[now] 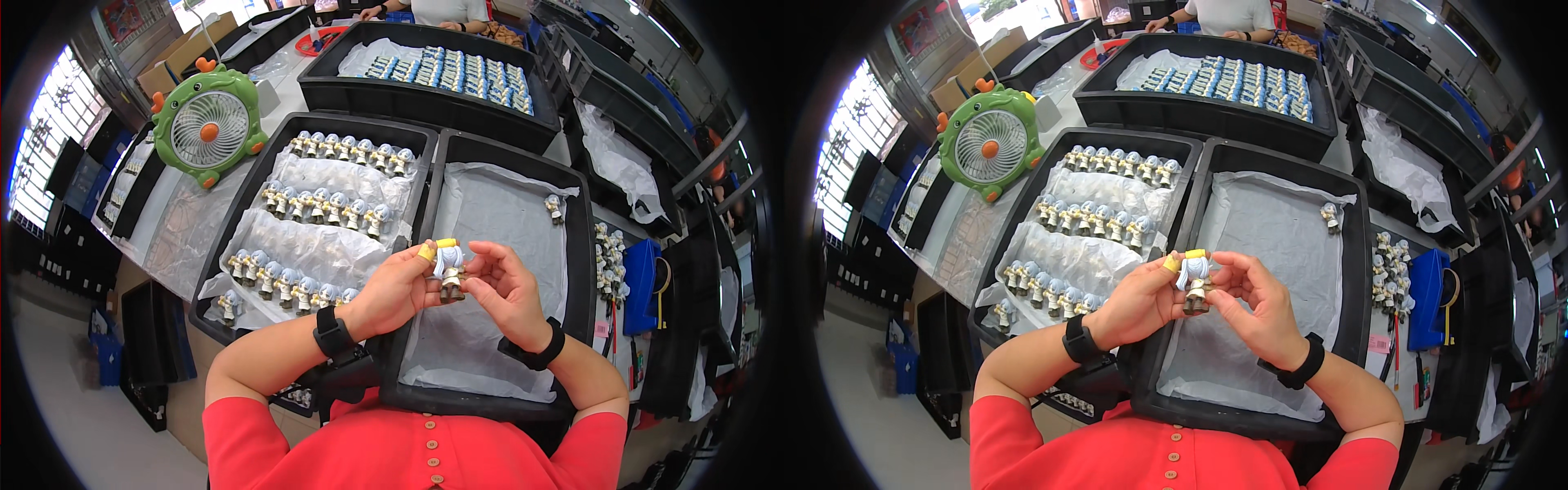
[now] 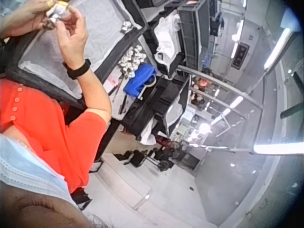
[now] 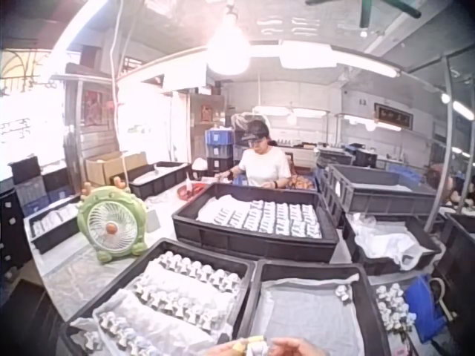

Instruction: The person repeatedly picks up small cylindrical components from a tray, attaches a white plastic piece to each, and places the assembled unit into a black tray. The person also moves a full tray of assembled units to the floor and retrieves a new tray to continue the process.

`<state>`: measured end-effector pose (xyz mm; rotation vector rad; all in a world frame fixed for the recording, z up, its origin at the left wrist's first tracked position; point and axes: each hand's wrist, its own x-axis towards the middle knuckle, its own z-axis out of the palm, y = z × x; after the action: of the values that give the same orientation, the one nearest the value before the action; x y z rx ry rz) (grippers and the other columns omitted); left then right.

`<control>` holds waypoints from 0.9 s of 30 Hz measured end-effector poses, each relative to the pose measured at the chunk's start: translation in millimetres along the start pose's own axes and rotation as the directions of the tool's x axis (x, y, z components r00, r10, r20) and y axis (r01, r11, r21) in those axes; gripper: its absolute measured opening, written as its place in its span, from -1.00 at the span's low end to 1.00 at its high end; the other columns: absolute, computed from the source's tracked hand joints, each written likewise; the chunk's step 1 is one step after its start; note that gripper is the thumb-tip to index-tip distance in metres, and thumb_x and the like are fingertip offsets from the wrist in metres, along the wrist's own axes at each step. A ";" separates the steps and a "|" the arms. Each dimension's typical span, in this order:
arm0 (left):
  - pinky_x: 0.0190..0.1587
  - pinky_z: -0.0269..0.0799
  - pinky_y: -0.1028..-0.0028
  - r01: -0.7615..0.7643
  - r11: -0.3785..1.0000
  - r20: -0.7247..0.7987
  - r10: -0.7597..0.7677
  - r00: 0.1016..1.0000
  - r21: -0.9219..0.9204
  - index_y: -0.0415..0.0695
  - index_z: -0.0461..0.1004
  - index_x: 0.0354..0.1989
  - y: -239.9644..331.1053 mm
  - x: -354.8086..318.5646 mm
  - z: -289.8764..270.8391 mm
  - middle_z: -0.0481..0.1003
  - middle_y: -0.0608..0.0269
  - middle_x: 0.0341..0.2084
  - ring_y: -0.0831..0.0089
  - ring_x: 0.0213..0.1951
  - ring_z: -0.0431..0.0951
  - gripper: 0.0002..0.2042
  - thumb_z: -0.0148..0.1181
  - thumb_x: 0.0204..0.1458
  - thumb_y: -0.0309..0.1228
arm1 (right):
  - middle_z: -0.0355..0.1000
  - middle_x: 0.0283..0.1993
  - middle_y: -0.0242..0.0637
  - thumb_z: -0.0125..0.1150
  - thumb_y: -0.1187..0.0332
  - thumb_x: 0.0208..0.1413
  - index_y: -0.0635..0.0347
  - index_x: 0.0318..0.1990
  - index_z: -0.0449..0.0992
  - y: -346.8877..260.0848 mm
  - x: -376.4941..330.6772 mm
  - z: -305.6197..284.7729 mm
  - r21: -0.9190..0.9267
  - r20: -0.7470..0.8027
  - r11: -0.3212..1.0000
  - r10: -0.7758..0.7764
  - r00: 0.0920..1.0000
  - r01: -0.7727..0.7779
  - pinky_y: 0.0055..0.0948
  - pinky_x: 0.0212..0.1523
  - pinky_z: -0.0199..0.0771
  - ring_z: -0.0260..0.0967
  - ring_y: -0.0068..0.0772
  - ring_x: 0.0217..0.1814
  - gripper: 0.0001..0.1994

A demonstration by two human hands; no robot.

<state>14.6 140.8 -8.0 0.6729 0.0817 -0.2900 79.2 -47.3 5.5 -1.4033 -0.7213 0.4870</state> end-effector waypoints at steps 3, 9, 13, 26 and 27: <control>-0.04 0.45 0.34 0.014 1.000 0.010 -0.014 1.000 0.011 -0.18 0.23 0.13 1.3 -0.9 1.0 0.42 0.14 -0.07 0.36 -0.11 0.51 -0.61 -0.25 0.29 -0.19 | 0.35 -0.13 -0.26 0.08 0.60 0.09 0.32 0.12 0.25 -3.4 -0.5 -0.5 0.025 0.013 1.000 0.012 1.000 -0.012 -0.51 -0.03 0.44 0.39 -0.51 -0.08 -0.59; -0.02 0.45 0.34 -0.017 1.000 0.018 0.017 1.000 0.009 -0.16 0.19 0.17 -1.4 0.3 0.0 0.41 0.13 -0.06 0.36 -0.08 0.50 -0.60 -0.25 0.28 -0.18 | 0.36 -0.14 -0.28 0.10 0.58 0.08 0.32 0.10 0.28 -3.9 -1.3 0.2 -0.010 0.009 1.000 -0.017 1.000 0.017 -0.49 -0.03 0.43 0.39 -0.50 -0.07 -0.60; 0.01 0.43 0.31 -0.032 0.999 0.027 0.031 0.999 0.021 -0.15 0.15 0.19 0.4 -1.2 0.3 0.40 0.08 -0.03 0.28 -0.05 0.49 -0.59 -0.25 0.28 -0.18 | 0.38 -0.16 -0.32 0.25 0.51 -0.02 0.26 0.10 0.30 -5.8 0.3 -2.5 -0.183 0.051 0.979 -0.077 0.996 0.085 -0.46 -0.05 0.42 0.39 -0.50 -0.08 -0.52; 0.03 0.39 0.26 -0.148 0.989 0.053 0.147 0.988 0.014 -0.08 0.16 0.12 2.3 -6.7 12.7 0.28 0.02 0.09 0.22 0.04 0.42 -0.67 -0.19 0.26 -0.21 | 0.37 -0.36 -0.33 0.48 0.47 -0.33 0.11 -0.32 0.42 -12.7 -0.3 3.2 -0.675 0.107 0.605 -0.486 0.867 0.422 -0.38 -0.33 0.29 0.33 -0.28 -0.35 -0.63; 0.03 0.39 0.27 -0.163 0.986 0.056 0.161 0.985 0.037 -0.08 0.16 0.11 1.8 -7.5 13.6 0.28 0.03 0.09 0.23 0.04 0.42 -0.68 -0.17 0.26 -0.22 | 0.37 -0.37 -0.35 0.47 0.47 -0.33 0.11 -0.34 0.43 -13.1 0.3 4.2 -0.676 0.113 0.595 -0.500 0.859 0.435 -0.38 -0.34 0.29 0.33 -0.29 -0.35 -0.65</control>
<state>7.7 135.4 5.0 0.7079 -0.0294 -0.1533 75.0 -45.8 18.5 -1.8087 -1.2362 -0.3210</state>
